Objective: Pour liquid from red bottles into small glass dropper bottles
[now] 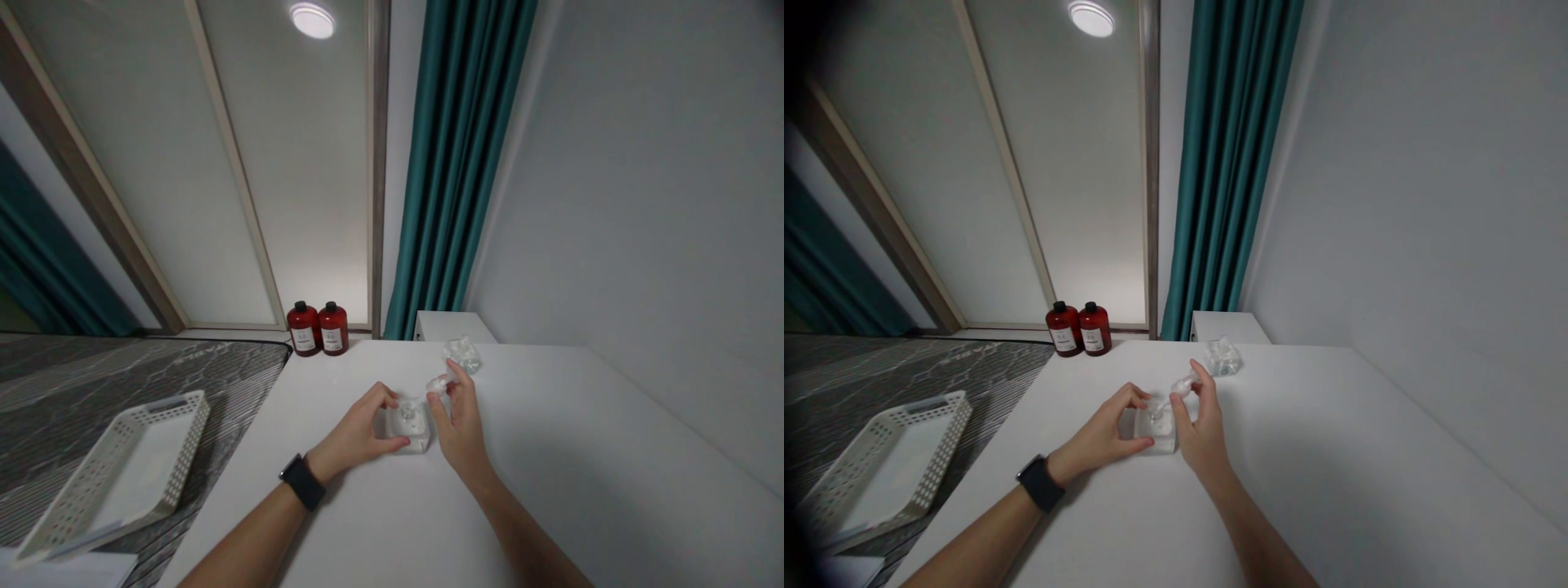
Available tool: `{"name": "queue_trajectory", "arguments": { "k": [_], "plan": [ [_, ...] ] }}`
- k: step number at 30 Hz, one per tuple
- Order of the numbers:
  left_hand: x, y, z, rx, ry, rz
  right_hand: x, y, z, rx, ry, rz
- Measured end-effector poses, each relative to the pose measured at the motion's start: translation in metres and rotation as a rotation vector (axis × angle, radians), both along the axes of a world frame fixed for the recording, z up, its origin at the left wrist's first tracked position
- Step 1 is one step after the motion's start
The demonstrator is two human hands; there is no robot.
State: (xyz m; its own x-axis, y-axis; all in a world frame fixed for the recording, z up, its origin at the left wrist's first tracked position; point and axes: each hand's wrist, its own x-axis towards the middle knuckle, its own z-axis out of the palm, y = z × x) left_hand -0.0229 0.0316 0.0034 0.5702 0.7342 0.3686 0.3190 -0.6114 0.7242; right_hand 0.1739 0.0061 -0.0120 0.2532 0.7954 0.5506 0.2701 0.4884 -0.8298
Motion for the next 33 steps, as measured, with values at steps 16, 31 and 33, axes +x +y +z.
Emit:
{"name": "queue_trajectory", "arguments": {
  "k": [16, 31, 33],
  "plan": [
    [0.000, 0.000, 0.001, 0.022, -0.006, 0.002, 0.003, 0.001, 0.010, -0.025, 0.054, 0.011],
    [0.000, 0.000, -0.001, 0.000, -0.015, -0.004, 0.000, -0.001, 0.011, -0.038, 0.075, 0.063],
    [-0.001, 0.001, -0.002, -0.002, -0.016, -0.004, 0.000, -0.002, 0.011, -0.015, 0.094, 0.021]
  ]
}}
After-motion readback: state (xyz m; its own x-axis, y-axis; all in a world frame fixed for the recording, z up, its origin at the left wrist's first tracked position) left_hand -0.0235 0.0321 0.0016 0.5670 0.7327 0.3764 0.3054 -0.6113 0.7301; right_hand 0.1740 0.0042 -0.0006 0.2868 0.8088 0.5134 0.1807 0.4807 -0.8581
